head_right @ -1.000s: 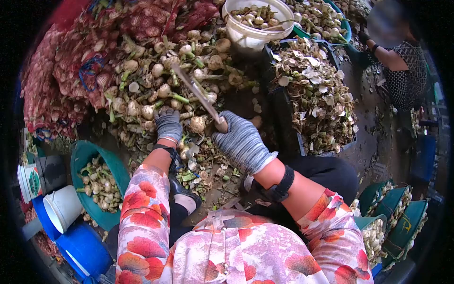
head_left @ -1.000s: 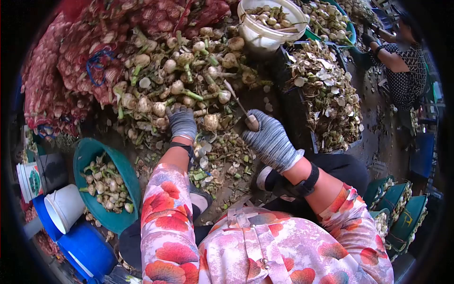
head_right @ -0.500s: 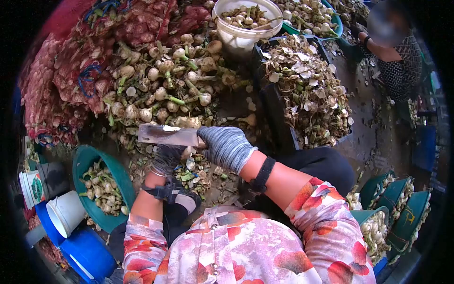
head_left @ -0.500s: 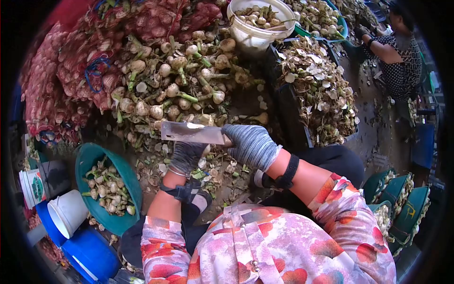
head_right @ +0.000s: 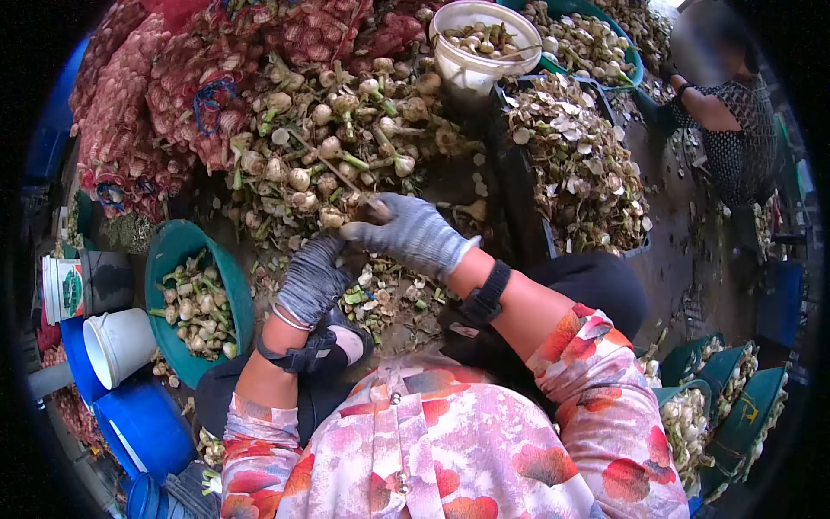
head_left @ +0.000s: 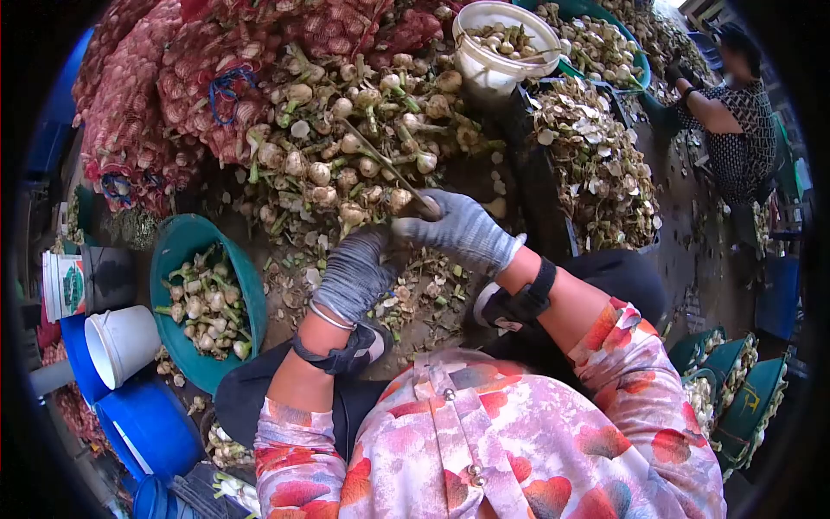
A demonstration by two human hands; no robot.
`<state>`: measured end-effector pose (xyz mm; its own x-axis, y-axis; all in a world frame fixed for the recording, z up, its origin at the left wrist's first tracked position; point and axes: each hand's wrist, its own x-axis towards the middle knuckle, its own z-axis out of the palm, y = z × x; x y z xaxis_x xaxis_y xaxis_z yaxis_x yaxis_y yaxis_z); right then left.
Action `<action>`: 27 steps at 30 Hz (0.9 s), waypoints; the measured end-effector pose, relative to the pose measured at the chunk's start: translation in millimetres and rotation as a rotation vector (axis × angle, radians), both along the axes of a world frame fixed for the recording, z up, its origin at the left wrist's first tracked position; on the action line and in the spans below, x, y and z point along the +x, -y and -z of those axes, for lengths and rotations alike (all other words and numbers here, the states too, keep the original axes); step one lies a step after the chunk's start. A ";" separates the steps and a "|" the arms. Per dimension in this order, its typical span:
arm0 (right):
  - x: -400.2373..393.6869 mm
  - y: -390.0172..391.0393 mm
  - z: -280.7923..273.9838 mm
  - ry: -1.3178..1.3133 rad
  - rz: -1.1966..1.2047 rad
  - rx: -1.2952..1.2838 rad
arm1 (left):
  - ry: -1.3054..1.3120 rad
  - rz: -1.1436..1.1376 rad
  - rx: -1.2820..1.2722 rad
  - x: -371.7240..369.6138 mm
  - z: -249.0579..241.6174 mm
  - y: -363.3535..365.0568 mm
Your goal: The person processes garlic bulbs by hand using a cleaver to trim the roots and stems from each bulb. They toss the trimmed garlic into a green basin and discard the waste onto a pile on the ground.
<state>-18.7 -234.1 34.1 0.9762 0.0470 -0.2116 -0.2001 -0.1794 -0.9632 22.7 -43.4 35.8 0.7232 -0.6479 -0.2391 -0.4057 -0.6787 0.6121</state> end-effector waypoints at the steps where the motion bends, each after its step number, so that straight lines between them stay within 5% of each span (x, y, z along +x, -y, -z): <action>1: -0.1 -6.1 2.0 0.053 -0.002 0.100 | -0.005 0.002 0.003 -5.2 -0.7 -1.6; 5: 1.1 -9.2 -6.2 0.048 -0.056 -0.133 | 0.237 -0.218 -0.327 -11.9 9.9 -16.6; 7: -3.1 -9.4 9.6 -0.074 0.098 0.270 | -0.315 -0.485 -1.132 -10.5 44.0 -26.9; 8: -8.0 -3.5 -22.7 -0.384 0.112 0.375 | -0.564 -0.401 -1.110 -11.1 80.7 -48.7; 9: -10.2 -1.1 -19.5 -0.384 0.108 0.372 | -0.561 -0.403 -1.114 -17.1 75.9 -49.4; 11: -12.2 1.6 -8.9 -0.648 0.097 0.693 | -1.135 -0.552 -1.413 -28.7 67.6 -44.1; 12: -12.8 -7.3 -8.2 -0.630 0.145 0.655 | -0.915 -0.521 -1.235 -36.1 55.5 -32.0; 15: -17.7 -16.2 12.0 -0.591 0.157 0.606 | -0.931 -0.575 -1.234 -27.0 57.7 -26.6; 16: -15.1 -7.6 5.4 -0.633 0.039 0.260 | -0.832 -0.523 -1.144 -23.1 54.0 -25.5; 17: -17.2 -5.9 13.6 -0.636 0.041 0.263 | -0.836 -0.524 -1.141 -23.4 48.6 -26.8; 19: -16.1 -8.7 20.1 -0.002 0.077 -0.214 | -0.705 -0.412 -1.099 -24.0 32.8 -26.5; 21: -20.5 -0.9 3.3 -0.033 0.024 -0.323 | -0.606 -0.445 -1.048 -25.1 33.9 -27.5; 23: -26.2 1.1 -20.7 0.214 -0.167 -0.620 | -0.230 -0.287 -0.488 -18.2 66.0 -43.9; 25: -29.7 -0.5 -28.9 0.305 -0.239 -0.665 | 0.684 -0.048 -0.216 -15.7 190.3 -71.8; 27: -29.6 -6.2 -36.2 0.247 -0.389 -0.788 | 0.750 -0.030 -0.139 -20.8 145.2 -74.0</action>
